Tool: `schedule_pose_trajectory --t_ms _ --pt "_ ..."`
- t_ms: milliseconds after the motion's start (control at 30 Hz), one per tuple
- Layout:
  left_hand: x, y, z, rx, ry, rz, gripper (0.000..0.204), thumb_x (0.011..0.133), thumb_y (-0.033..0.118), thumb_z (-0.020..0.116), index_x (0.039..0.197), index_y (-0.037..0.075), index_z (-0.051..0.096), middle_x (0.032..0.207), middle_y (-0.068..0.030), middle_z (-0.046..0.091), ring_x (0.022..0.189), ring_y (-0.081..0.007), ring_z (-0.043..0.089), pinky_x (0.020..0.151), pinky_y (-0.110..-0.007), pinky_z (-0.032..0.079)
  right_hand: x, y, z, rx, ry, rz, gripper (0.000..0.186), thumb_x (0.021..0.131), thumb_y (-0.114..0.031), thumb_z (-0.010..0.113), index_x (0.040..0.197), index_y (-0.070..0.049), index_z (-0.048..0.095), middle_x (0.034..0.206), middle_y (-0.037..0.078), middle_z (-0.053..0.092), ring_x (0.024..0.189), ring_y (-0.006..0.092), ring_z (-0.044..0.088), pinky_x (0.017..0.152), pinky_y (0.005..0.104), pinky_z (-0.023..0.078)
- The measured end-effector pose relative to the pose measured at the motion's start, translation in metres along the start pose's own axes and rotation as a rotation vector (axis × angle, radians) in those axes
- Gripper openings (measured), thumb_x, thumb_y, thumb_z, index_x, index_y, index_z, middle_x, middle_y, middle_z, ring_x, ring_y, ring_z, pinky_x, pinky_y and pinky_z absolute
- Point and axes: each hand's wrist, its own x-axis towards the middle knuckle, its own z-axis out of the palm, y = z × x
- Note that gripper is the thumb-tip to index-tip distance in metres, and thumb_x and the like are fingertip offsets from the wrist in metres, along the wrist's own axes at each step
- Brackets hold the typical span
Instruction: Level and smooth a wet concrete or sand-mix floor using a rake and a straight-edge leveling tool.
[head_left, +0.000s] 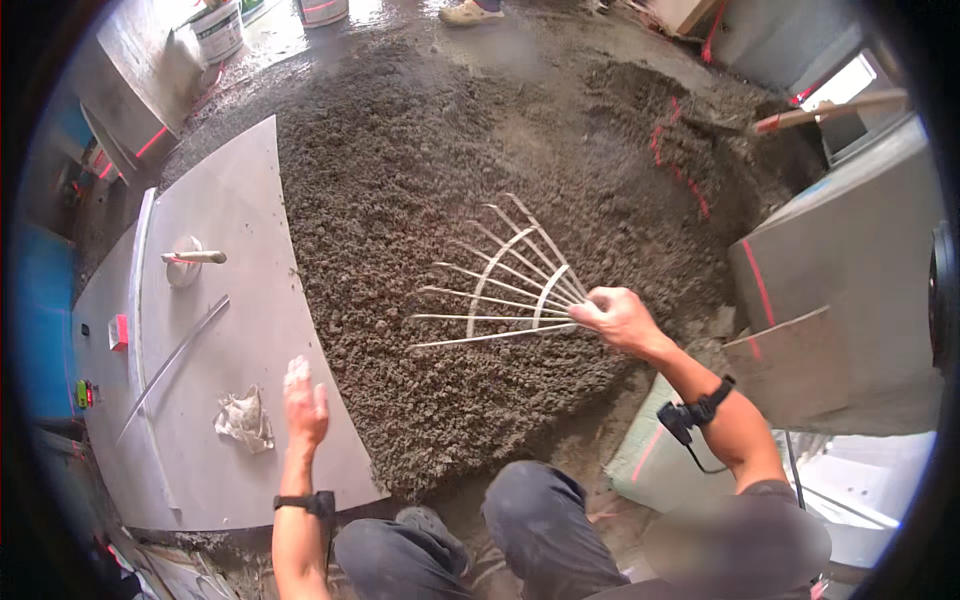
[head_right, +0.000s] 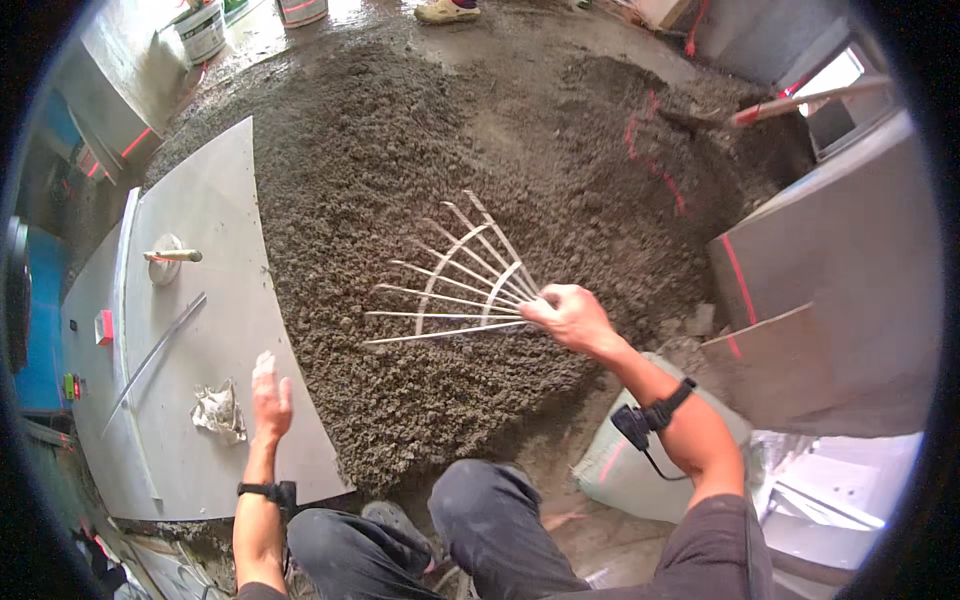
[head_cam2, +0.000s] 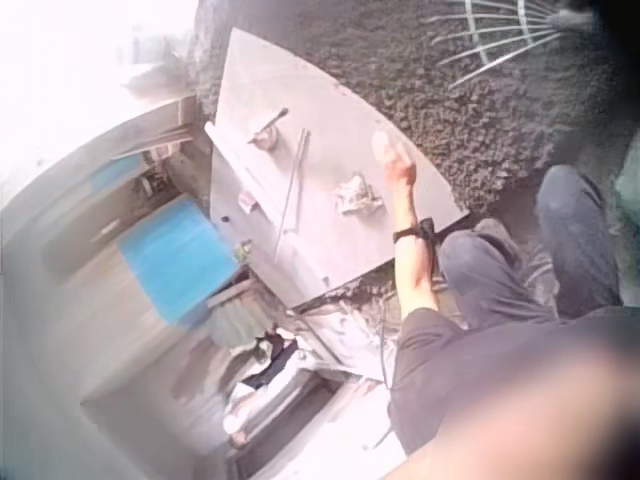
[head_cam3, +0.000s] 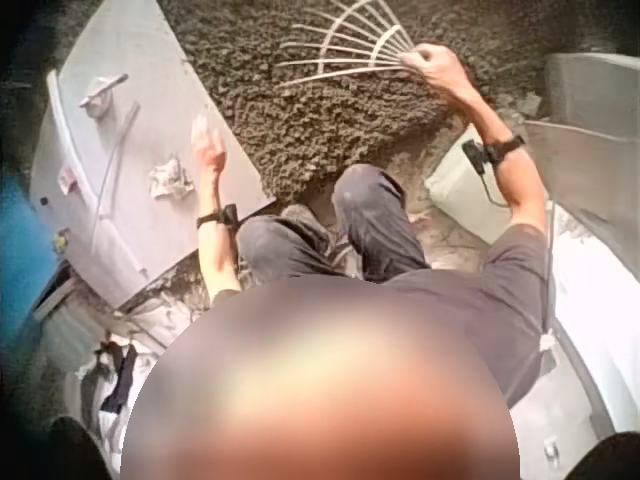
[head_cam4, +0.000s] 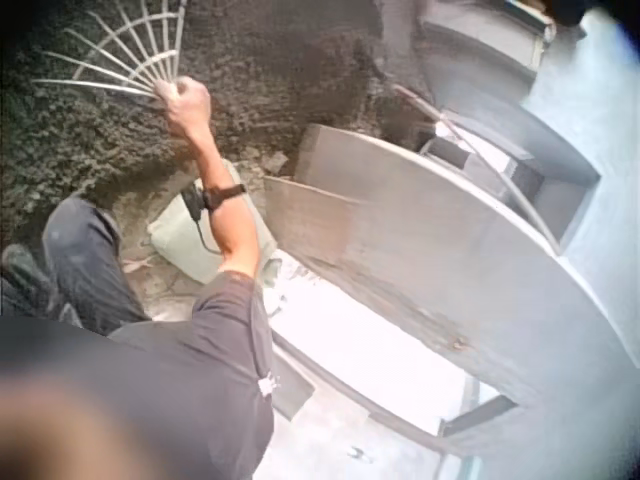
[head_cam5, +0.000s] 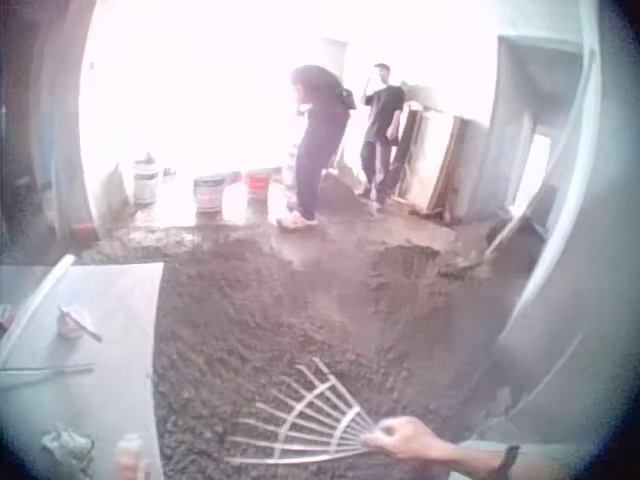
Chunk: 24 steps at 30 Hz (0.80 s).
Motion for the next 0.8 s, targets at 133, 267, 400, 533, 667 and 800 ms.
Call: schedule_pose_trajectory --t_ms 133,267,400,533,667,800 --pt "-0.065 -0.017 -0.129 -0.081 -0.030 -0.350 0.054 0.098 0.023 0.063 0.143 -0.007 0.054 0.139 -0.0322 0.059 0.130 -0.0440 0.057 0.112 -0.048 0.044 0.006 -0.121 -0.049 0.088 -0.288 -0.082 0.054 0.095 -0.051 0.071 0.083 0.002 0.065 0.073 0.015 0.067 0.068 0.0211 0.067 0.064 0.0393 0.052" --pt "-0.122 0.007 -0.228 -0.312 -0.174 -0.696 0.054 0.096 0.027 0.067 0.134 -0.011 0.060 0.115 -0.0289 0.072 0.110 -0.0395 0.071 0.099 -0.044 0.054 0.027 -0.202 -0.095 -0.235 -0.409 -0.307 0.034 0.097 -0.031 0.066 0.103 0.001 0.061 0.093 0.023 0.071 0.088 0.0383 0.072 0.079 0.0472 0.057" --pt "-0.139 0.038 -0.260 -0.449 -0.032 -0.885 0.053 0.096 0.024 0.067 0.135 -0.010 0.060 0.119 -0.0290 0.072 0.113 -0.0361 0.071 0.100 -0.043 0.054 0.102 -0.261 -0.137 -0.634 -0.407 -0.166 0.053 0.090 -0.049 0.069 0.108 0.000 0.067 0.109 0.026 0.072 0.104 0.0433 0.070 0.091 0.0516 0.056" --pt "-0.069 0.095 -0.226 -0.522 0.019 -0.901 0.060 0.093 0.029 0.072 0.137 -0.010 0.058 0.129 -0.0303 0.067 0.122 -0.0376 0.067 0.106 -0.042 0.051 0.187 -0.273 -0.179 -0.814 -0.416 -0.182 0.065 0.087 -0.061 0.072 0.113 -0.001 0.069 0.109 0.025 0.073 0.105 0.0413 0.070 0.090 0.0496 0.055" --pt "0.119 0.219 -0.136 -0.419 -0.007 -0.495 0.090 0.085 0.048 0.079 0.146 -0.010 0.047 0.152 -0.0302 0.048 0.143 -0.0418 0.045 0.121 -0.046 0.036 0.313 -0.219 -0.157 -0.823 -0.387 -0.392 0.056 0.090 -0.056 0.071 0.105 -0.001 0.069 0.103 0.025 0.073 0.100 0.0412 0.071 0.086 0.0509 0.056" --pt "0.304 0.316 -0.017 -0.164 0.099 -0.169 0.121 0.075 0.058 0.084 0.159 -0.007 0.025 0.167 -0.0291 0.022 0.156 -0.0449 0.019 0.128 -0.053 0.019 0.434 -0.201 -0.057 -0.680 -0.650 -0.547 0.059 0.091 -0.057 0.070 0.108 0.000 0.070 0.106 0.024 0.074 0.101 0.0405 0.072 0.087 0.0501 0.058"
